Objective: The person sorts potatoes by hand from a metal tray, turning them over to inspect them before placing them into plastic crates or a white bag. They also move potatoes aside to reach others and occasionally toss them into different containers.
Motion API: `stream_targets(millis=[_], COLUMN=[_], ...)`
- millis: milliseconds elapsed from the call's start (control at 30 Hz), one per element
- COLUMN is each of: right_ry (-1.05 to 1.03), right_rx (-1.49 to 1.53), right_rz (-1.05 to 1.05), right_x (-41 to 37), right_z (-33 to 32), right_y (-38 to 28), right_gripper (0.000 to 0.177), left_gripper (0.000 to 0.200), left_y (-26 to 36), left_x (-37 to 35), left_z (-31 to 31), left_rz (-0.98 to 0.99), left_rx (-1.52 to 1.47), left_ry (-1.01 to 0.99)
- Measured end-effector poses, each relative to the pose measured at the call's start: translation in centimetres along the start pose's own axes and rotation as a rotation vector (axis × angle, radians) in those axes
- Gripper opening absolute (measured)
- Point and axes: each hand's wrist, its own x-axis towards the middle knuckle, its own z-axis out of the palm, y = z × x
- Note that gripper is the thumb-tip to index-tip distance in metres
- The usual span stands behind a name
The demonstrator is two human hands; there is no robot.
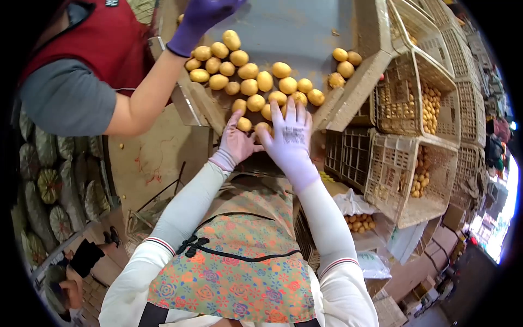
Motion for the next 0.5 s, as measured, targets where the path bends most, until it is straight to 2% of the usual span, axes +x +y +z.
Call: stream_targets(millis=[33,67,133,167,200,267,300,333,400,467,500], right_ry=[-0.084,-0.081,-0.074,-0.084,0.092,0.197,0.189,-0.016,-0.005,0.066,0.145], right_rx=[0.042,-0.007,-0.042,-0.105,-0.018,-0.022,-0.115,-0.123,-0.142,0.093,-0.002], right_rz=[-0.016,-0.116,-0.25,-0.187,-0.16,-0.047,-0.081,-0.134,-0.336,0.002,0.024], right_x=[1.6,2.1,4.8,6.0,6.7,6.0,5.2,4.1,3.7,5.1,5.6], right_z=[1.1,3.3,4.1,4.2,5.0,5.7,4.9,3.4,4.2,5.6,6.0], right_y=[-1.0,-1.5,-0.8,-0.1,0.8,1.6,0.5,-0.2,1.5,2.6,1.3], right_gripper=[0.074,0.07,0.066,0.067,0.069,0.071,0.076,0.081,0.084,0.082,0.082], left_gripper=[0.085,0.094,0.1,0.103,0.101,0.099,0.097,0.093,0.093,0.09,0.087], left_y=[0.4,0.3,0.4,0.4,0.6,0.7,0.6,0.5,0.4,0.5,0.8], left_x=[0.8,0.7,1.6,1.6,1.9,2.6,3.1,3.5,3.6,3.8,3.2], left_z=[-1.0,0.7,0.1,0.8,0.6,0.2,0.0,-0.4,-0.5,-0.9,-0.1], left_rz=[-0.02,0.066,-0.024,-0.011,-0.051,-0.108,-0.114,-0.12,-0.04,-0.087,-0.138], left_rx=[-0.007,-0.002,-0.05,-0.026,-0.001,-0.013,-0.066,-0.122,-0.102,-0.091,-0.074], left_ry=[-0.107,-0.15,-0.122,-0.093,-0.105,-0.118,-0.116,-0.096,-0.173,-0.176,-0.176])
